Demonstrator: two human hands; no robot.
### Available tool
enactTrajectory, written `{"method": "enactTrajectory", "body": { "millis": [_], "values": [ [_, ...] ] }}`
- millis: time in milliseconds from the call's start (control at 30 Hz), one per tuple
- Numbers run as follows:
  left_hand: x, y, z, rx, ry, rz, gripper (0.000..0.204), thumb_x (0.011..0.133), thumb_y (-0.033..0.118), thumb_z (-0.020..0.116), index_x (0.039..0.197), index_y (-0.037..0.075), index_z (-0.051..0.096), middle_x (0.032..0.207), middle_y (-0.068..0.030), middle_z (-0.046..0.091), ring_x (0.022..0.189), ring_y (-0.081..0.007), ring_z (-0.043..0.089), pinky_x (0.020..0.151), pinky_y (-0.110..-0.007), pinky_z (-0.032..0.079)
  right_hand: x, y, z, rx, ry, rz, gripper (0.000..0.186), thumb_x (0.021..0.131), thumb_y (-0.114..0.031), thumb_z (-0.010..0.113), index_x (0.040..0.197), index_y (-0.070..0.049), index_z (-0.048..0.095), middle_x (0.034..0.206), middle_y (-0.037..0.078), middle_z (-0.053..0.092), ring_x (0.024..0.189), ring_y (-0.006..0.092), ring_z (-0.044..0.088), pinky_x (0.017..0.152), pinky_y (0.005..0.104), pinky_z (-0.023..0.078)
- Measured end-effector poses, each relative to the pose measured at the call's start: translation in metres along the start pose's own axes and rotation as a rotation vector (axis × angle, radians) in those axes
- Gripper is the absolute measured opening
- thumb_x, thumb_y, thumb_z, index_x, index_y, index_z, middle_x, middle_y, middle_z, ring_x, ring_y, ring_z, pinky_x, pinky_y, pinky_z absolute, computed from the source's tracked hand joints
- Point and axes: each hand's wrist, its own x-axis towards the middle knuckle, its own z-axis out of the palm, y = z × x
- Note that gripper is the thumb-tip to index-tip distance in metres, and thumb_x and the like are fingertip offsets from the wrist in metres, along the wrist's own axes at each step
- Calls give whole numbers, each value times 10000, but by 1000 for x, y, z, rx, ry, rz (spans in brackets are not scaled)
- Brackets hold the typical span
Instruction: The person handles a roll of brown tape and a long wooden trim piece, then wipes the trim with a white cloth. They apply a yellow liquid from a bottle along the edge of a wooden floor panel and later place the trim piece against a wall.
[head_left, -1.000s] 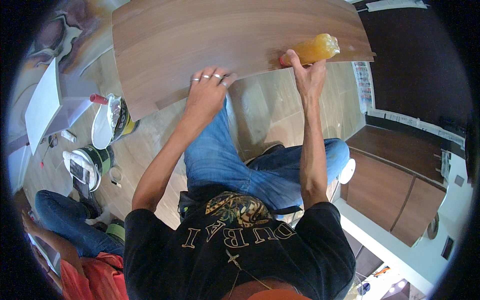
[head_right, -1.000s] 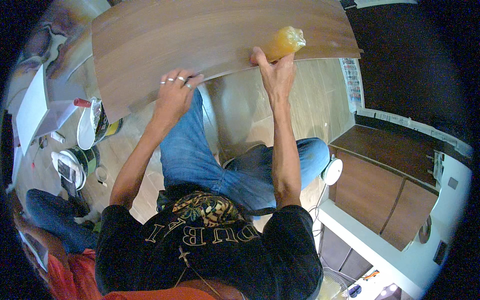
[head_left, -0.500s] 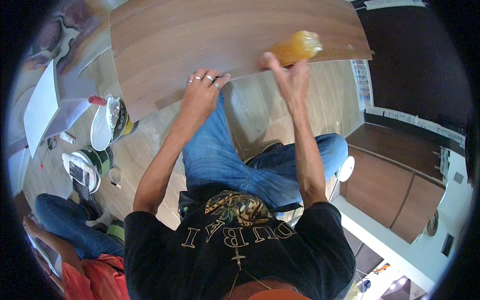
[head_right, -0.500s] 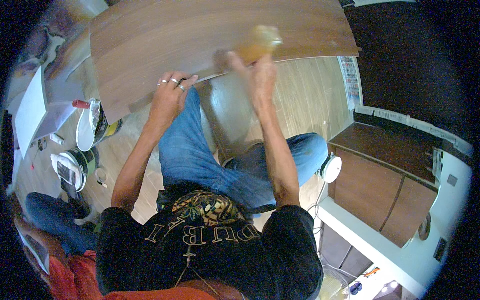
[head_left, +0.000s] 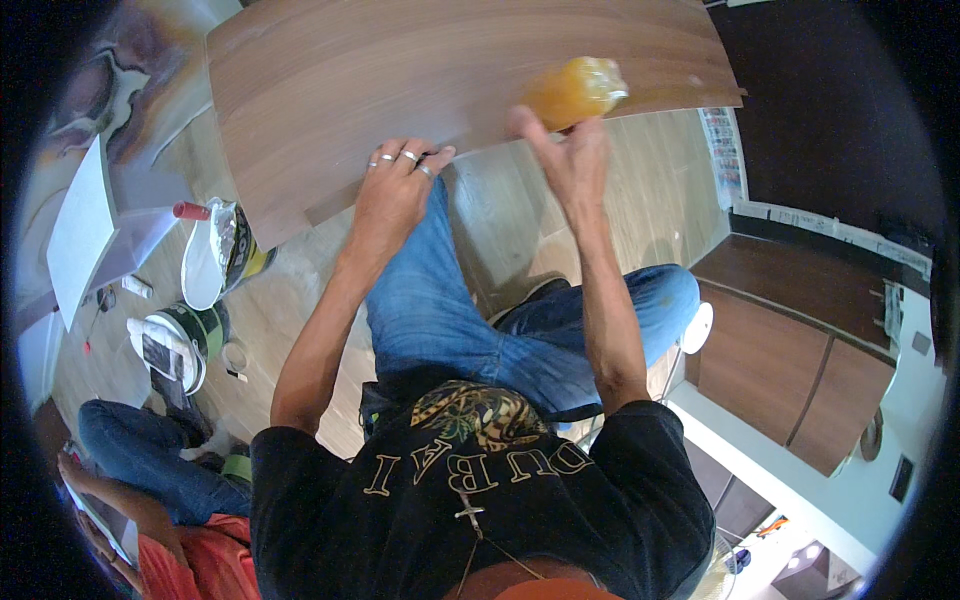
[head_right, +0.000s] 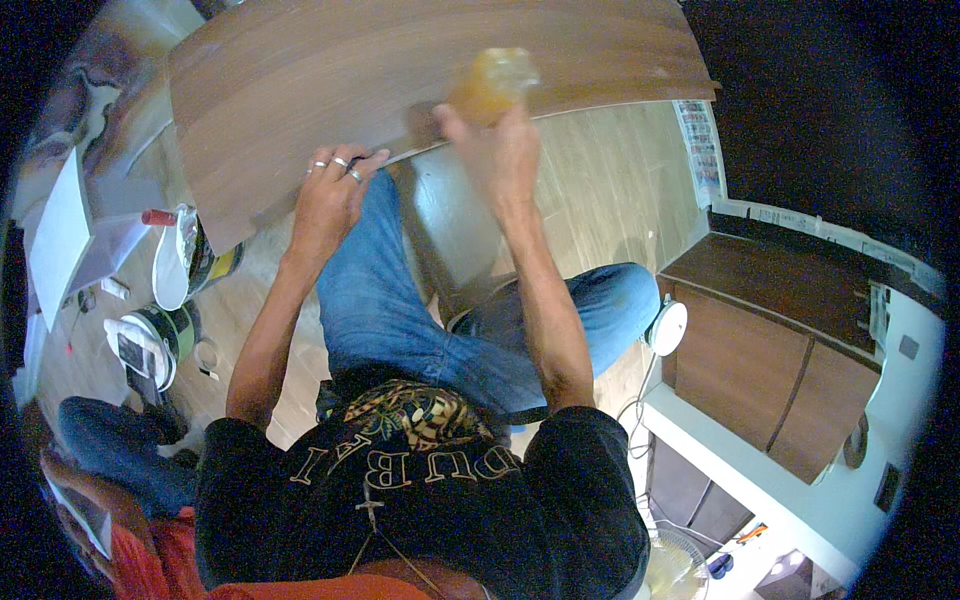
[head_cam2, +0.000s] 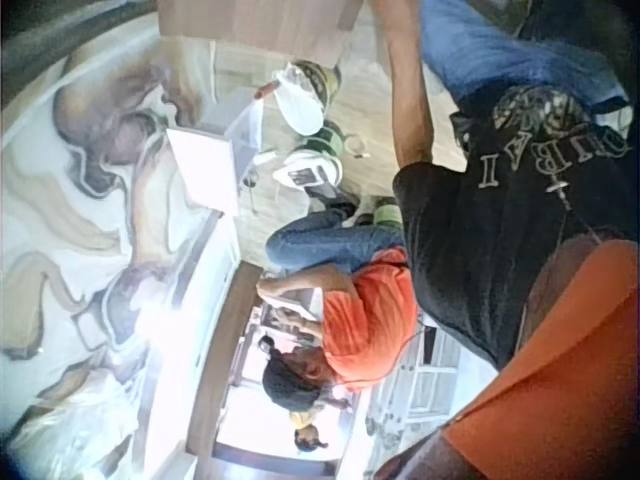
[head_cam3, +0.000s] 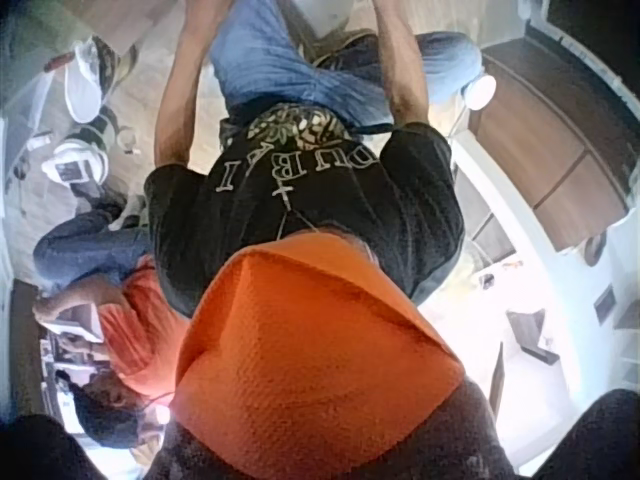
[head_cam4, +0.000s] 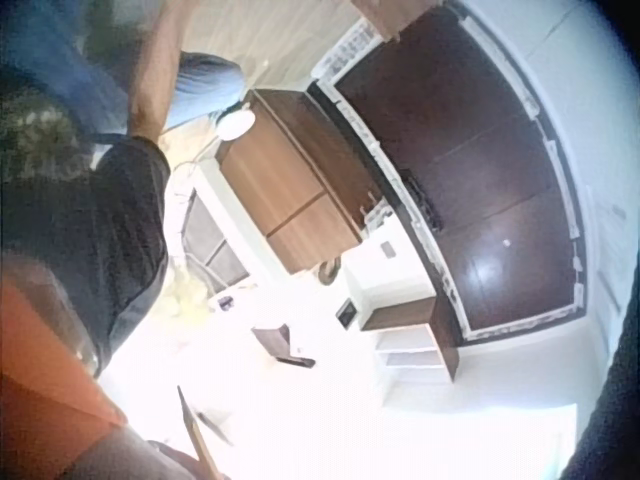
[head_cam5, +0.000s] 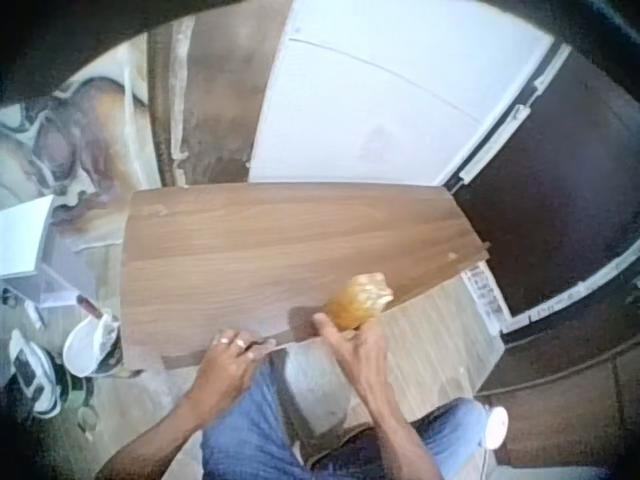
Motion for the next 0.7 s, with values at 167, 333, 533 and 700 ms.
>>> {"method": "enactTrajectory", "body": {
  "millis": [167, 333, 533, 700],
  "values": [
    [2, 3, 2, 1, 25, 10, 375, 866, 35, 672, 1222, 147, 708, 1111, -88, 639, 1039, -309, 572, 913, -438, 498, 7, 4, -18, 38, 33, 146, 453, 830, -373, 828, 1030, 11, 693, 937, 154, 749, 838, 250, 723, 762, 378, 565],
    [3, 3, -3, -9, 2, -17, 342, 859, 36, 681, 1184, 135, 724, 1107, -84, 640, 1033, -306, 571, 907, -430, 496, -6, -15, -6, -84, 34, 66, 438, 835, -367, 825, 1039, -4, 690, 939, 140, 751, 854, 252, 724, 779, 391, 560],
    [3, 2, 0, -61, 15, -29, 290, 878, 44, 626, 1145, 93, 728, 1109, -67, 644, 1060, -293, 570, 948, -431, 465, 2, -1, -19, -49, -7, 170, 419, 848, -320, 808, 1048, 27, 683, 963, 174, 752, 893, 254, 730, 789, 378, 564],
    [0, -3, 1, -35, 31, 5, 267, 864, 46, 653, 1114, 99, 732, 1076, -68, 646, 1044, -286, 576, 928, -428, 477, -4, 4, -4, 36, 17, 138, 514, 817, -397, 825, 1042, 38, 669, 966, 193, 742, 895, 272, 726, 807, 390, 561]
  ]
}}
